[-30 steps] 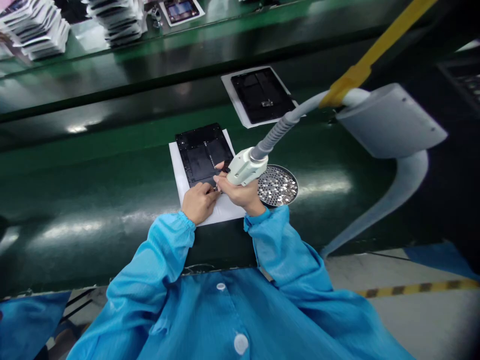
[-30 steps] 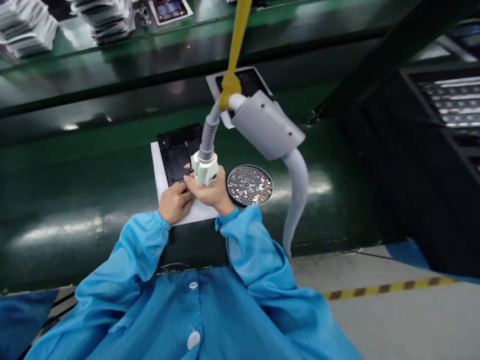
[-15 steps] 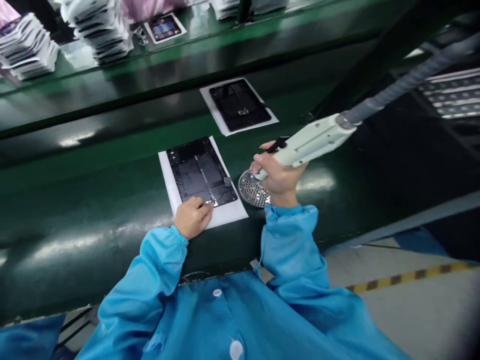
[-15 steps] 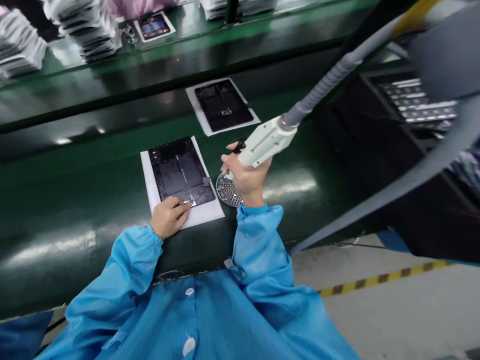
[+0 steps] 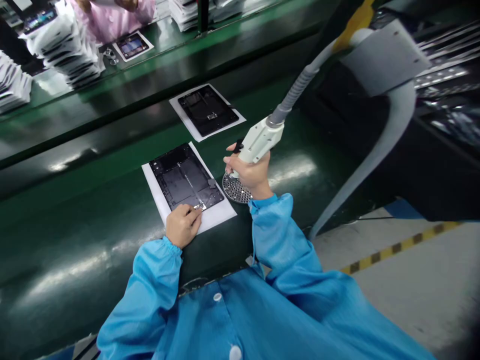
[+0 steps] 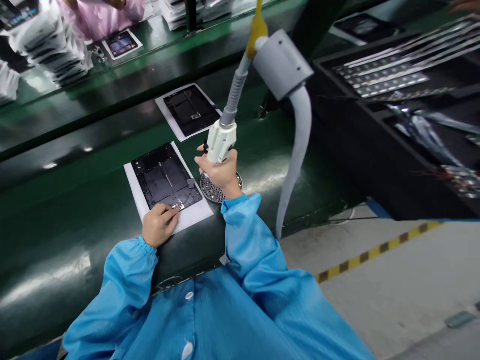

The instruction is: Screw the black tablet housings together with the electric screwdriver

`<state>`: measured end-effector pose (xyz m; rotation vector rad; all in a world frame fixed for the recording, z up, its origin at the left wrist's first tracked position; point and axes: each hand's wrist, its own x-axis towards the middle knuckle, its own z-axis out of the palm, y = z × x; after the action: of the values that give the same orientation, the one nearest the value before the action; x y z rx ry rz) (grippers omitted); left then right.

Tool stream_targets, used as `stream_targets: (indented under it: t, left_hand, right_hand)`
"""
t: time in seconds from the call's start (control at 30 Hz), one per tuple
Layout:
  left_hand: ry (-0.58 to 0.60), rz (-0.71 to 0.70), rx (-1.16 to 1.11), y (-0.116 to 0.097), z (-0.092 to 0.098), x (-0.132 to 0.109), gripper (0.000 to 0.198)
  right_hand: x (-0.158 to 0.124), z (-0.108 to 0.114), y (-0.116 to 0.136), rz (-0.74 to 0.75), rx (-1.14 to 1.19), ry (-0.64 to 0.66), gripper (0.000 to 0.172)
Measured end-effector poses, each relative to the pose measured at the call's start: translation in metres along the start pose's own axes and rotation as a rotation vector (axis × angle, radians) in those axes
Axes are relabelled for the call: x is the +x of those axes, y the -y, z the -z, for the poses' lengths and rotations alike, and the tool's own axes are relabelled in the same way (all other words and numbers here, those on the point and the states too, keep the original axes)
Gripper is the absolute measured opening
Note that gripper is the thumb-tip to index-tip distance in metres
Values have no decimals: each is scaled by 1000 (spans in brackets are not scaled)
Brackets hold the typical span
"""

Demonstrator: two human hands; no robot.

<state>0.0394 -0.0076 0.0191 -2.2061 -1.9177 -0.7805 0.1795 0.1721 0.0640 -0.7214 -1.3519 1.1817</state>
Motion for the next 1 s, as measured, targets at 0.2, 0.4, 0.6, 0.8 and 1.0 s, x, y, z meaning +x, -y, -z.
stream_targets:
  t: [0.2,0.4,0.6,0.8,1.0]
  left_hand:
    - [5,7,1,1,0,0,20]
    - [9,16,-11,0,0,0,20]
    - [22,25,-58,2,2,0,21]
    - [-5,144,-13,5,4,-1,21]
    - [35,205,48,3,-5,1,21]
  right_hand:
    - [1,0,1,-20,-56,23,13]
    - [1,-2,3,-60,-69,14,14]
    - [1,-2,0,-54,-45,8,13]
    - [-4,-2,10,-3,-25,-6,18]
    - [-32,-32,25,-95,57,173,22]
